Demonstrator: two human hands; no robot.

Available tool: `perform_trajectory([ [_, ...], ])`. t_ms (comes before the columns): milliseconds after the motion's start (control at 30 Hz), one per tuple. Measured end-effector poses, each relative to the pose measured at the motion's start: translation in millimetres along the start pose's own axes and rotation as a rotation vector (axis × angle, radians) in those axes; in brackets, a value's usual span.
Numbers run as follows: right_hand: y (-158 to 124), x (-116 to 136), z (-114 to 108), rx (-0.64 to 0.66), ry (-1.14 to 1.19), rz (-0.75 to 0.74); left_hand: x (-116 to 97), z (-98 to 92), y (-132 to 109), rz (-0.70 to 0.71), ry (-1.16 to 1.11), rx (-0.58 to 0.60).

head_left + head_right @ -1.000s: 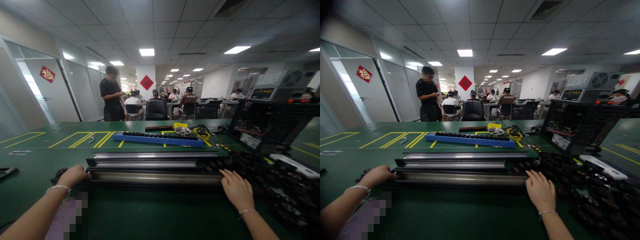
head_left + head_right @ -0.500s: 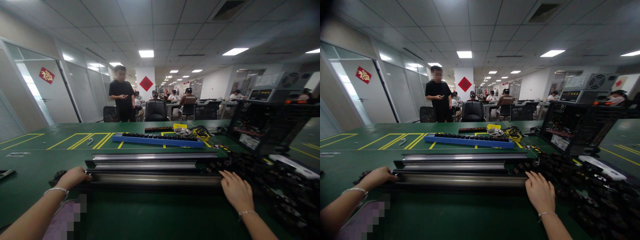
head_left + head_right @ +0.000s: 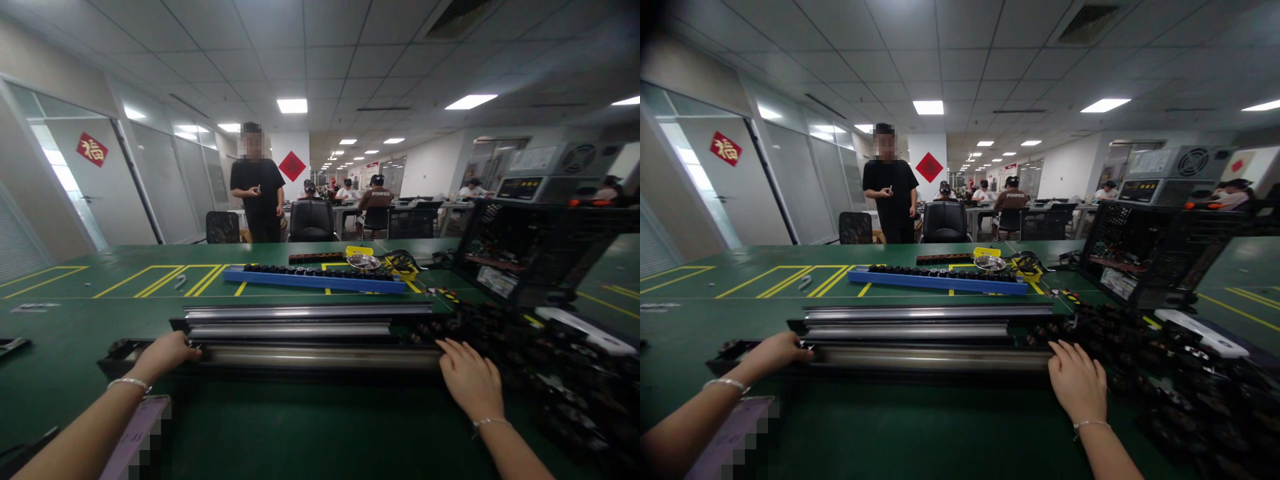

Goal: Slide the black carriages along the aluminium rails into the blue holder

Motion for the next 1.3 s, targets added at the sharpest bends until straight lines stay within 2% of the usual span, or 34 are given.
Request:
perform_trajectory([
  [133, 1.1, -0.5, 0.1, 0.02, 0.014, 0.006, -11.4, 7.4, -4.8, 0.003, 0.019, 0.088],
  [333, 1.6, -0.6, 0.0, 0.045, 0.026, 0.012, -29.6, 11.5, -8.2, 0.039, 0.026, 0.111],
  [633, 1.2, -2.4, 3.1, 0.043, 0.031, -0.002, -27.4, 16.9, -2.9, 0.061, 0.02, 0.081],
  [900, 1.2, -1.6, 1.4, 0.011, 0.0, 0.011, -25.1, 21.2, -1.3, 0.022, 0.035, 0.13],
  [1300, 0.3, -0.2, -0.8, 0.023, 0.007, 0.02, -47.7, 21.4, -11.4, 0.033, 0.043, 0.143],
])
Point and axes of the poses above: each hand's wrist, its own y-axis towards the middle knuckle, its own z-axis out of the palm, x = y × z, the point moved 9 cm from there along y, towards the middle knuckle, and after that the axes turned 3 degrees about z, right-handed, at the moved point
